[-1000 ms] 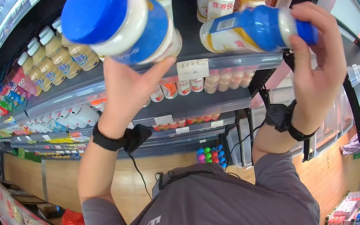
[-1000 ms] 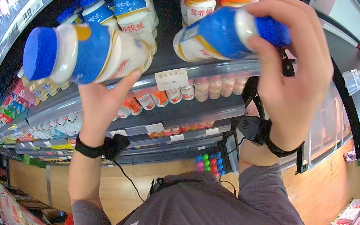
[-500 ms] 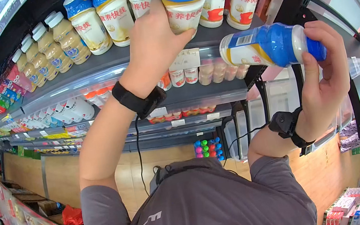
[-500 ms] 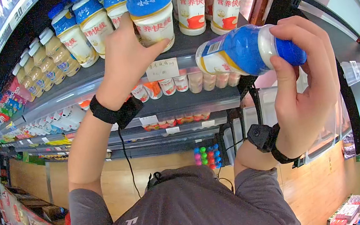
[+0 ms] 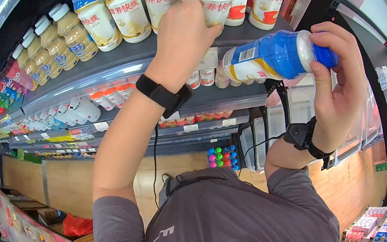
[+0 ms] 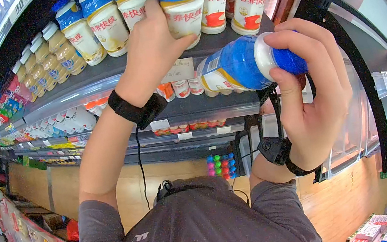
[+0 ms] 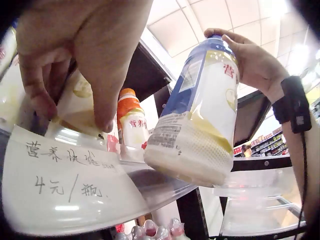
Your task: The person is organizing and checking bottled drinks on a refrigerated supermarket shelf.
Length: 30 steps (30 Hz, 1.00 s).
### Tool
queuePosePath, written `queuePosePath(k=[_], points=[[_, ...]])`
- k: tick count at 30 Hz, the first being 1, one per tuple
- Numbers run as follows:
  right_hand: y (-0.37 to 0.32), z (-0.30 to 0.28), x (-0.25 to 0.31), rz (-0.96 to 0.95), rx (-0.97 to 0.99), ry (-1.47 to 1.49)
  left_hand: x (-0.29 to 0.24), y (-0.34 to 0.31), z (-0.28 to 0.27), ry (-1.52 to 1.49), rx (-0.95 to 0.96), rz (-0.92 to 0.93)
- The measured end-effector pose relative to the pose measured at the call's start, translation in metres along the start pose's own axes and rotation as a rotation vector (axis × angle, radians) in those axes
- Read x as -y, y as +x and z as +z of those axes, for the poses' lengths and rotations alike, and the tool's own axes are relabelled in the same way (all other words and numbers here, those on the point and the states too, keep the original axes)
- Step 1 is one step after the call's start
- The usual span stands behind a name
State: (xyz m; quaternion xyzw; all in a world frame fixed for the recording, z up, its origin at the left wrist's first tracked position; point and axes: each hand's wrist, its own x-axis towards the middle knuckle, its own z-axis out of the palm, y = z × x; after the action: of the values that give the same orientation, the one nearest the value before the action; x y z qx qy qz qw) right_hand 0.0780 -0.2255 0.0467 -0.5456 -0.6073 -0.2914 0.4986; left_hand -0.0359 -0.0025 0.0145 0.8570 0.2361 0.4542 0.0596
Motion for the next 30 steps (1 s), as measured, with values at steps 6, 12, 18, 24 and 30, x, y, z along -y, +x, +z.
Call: queuePosePath(k=[6, 12, 18, 24, 30], points=[[-0.001, 0.000, 0.001, -0.014, 0.020, 0.018, 0.001, 0.001, 0.006, 0.058, -0.025, 0.037], [0.003, 0.000, 0.007, -0.011, 0.047, 0.024, 0.003, -0.003, 0.012, 0.090, -0.098, 0.062], [0.010, 0.009, 0.004, -0.058, 0.078, 0.070, 0.001, -0.014, 0.010, 0.066, -0.102, 0.028], [0.015, 0.010, 0.004, -0.085, 0.204, 0.087, -0.005, -0.051, -0.031, -0.139, -0.026, 0.214], [0.039, 0.038, 0.015, -0.248, 0.277, 0.167, -0.011, -0.089, -0.034, -0.352, 0.008, 0.178]])
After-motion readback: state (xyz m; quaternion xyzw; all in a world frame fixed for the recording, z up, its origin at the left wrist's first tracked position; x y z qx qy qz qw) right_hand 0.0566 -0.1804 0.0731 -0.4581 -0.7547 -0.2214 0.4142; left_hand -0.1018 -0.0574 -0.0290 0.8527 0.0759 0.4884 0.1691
